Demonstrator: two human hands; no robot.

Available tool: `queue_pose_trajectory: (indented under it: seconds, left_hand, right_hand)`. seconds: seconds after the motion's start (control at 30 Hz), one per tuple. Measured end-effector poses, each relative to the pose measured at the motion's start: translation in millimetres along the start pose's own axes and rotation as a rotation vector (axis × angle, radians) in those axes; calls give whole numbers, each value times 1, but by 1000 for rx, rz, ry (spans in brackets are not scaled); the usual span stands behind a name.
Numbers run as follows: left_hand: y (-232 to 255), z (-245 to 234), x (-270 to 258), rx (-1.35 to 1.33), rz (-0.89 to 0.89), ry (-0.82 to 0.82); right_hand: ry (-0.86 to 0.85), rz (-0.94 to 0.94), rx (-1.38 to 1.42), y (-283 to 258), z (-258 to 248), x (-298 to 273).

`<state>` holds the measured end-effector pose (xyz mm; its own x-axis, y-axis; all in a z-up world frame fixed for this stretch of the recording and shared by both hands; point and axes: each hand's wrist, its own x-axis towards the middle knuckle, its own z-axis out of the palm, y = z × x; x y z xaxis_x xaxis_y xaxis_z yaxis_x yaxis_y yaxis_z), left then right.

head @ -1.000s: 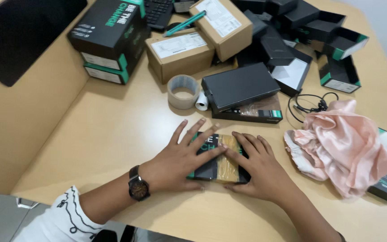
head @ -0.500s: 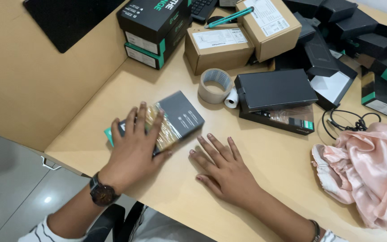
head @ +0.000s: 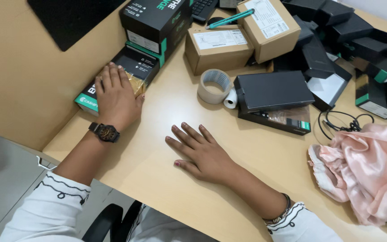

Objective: The person wipes down several electronics boxes, a phone, and a cardboard shipping box using a pink cloth on a desk crowded with various boxes and office supplies.

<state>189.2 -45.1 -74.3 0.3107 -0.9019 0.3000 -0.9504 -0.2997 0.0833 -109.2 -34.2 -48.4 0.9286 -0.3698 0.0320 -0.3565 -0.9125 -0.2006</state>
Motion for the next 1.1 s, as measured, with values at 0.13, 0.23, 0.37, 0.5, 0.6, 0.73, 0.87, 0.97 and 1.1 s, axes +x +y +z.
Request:
queue_pose_trajectory:
  seconds: [0.13, 0.23, 0.37, 0.5, 0.6, 0.73, 0.87, 0.97, 1.1]
  left_hand:
    - [6, -15, -3, -67, 12, 71]
    - [22, -37, -13, -122, 76, 123]
    - [79, -52, -15, -179, 340, 113]
    - [156, -54, -5, -219, 533, 73]
    - [208, -41, 16, -416, 631, 33]
    - [241, -18, 32, -557, 586, -72]
    - [236, -17, 29, -675, 610, 43]
    - [227, -34, 26, -807, 654, 73]
    - [214, -61, 5, -791, 768, 214]
  right_hand:
    - [-1, -9, -12, 1, -4, -29]
    - [-26, 16, -4, 3, -10, -62]
    - [105, 162, -120, 32, -16, -108]
    - [531, 466, -519, 88, -57, -165]
    - [607, 796, -591, 109, -89, -209]
    - [316, 1272, -419, 122, -94, -255]
    - [424, 1170, -203, 144, -73, -278]
    - [543, 1060, -191, 160, -72, -290]
    - [955, 1016, -230, 147, -73, -305]
